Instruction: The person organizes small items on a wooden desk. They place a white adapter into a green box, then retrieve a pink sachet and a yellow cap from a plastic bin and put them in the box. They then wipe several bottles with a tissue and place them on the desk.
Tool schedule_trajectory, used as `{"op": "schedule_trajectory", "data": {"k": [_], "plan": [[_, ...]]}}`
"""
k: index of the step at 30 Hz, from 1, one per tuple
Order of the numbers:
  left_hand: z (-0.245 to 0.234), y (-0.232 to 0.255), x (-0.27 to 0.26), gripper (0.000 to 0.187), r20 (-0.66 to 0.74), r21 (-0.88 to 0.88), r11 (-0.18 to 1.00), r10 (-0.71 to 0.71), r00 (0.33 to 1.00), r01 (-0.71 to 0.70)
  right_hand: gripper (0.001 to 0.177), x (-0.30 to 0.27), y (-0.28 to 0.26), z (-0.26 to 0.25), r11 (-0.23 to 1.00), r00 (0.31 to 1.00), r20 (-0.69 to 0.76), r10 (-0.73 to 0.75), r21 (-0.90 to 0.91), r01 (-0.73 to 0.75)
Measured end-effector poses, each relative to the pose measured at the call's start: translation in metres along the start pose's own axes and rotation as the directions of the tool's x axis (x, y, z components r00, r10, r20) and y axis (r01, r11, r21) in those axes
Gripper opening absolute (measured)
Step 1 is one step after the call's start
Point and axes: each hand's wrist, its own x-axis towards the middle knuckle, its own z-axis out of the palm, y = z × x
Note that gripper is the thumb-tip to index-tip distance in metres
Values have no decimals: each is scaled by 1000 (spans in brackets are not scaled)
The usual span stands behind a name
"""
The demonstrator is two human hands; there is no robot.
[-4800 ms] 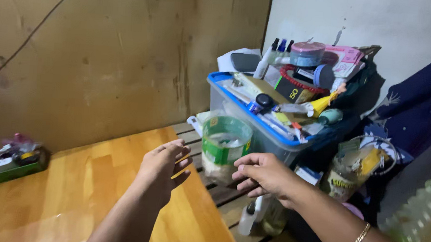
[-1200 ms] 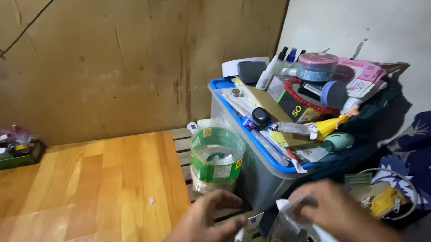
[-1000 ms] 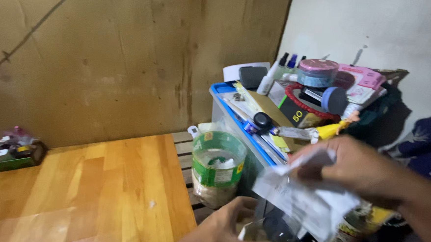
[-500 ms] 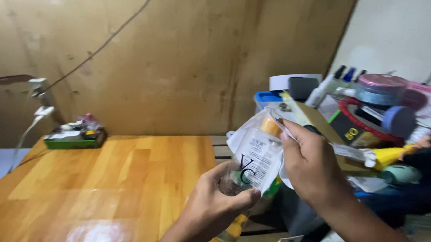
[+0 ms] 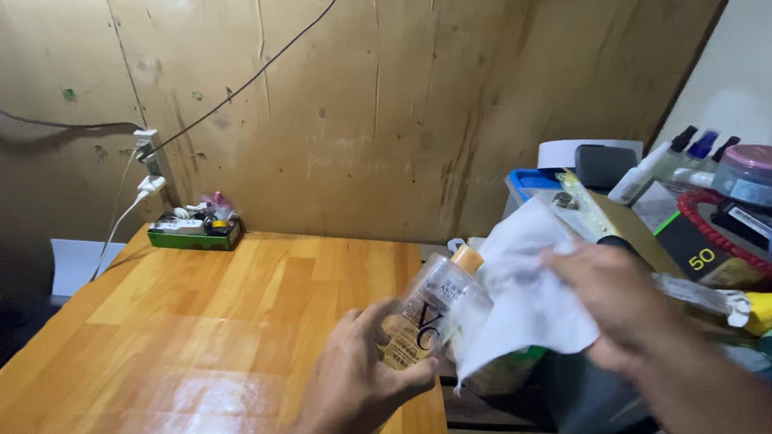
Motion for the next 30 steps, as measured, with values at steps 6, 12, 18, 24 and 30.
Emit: {"op": "schedule_trajectory", "data": {"k": [6,12,18,24,30], "plan": [[3,3,9,82,71,101,993,50,996,-57,27,23,3,-17,858,915,20,-402,-339,385],[11,28,34,92,219,349,900,194,956,-263,34,7,45,4,559,936,89,-339,-781,277],[36,48,45,83,232,277,934,163,959,-225,40,-7,61,-18,247,663,155,-732,-847,471],[67,61,50,69,351,-25,998,61,934,-56,49,-30,56,-47,324,586,107,-803,-747,580],[94,67,53,51,598,-299,886,-116,793,355,54,-37,55,-79,380,595,114,-796,-670,637]]}}
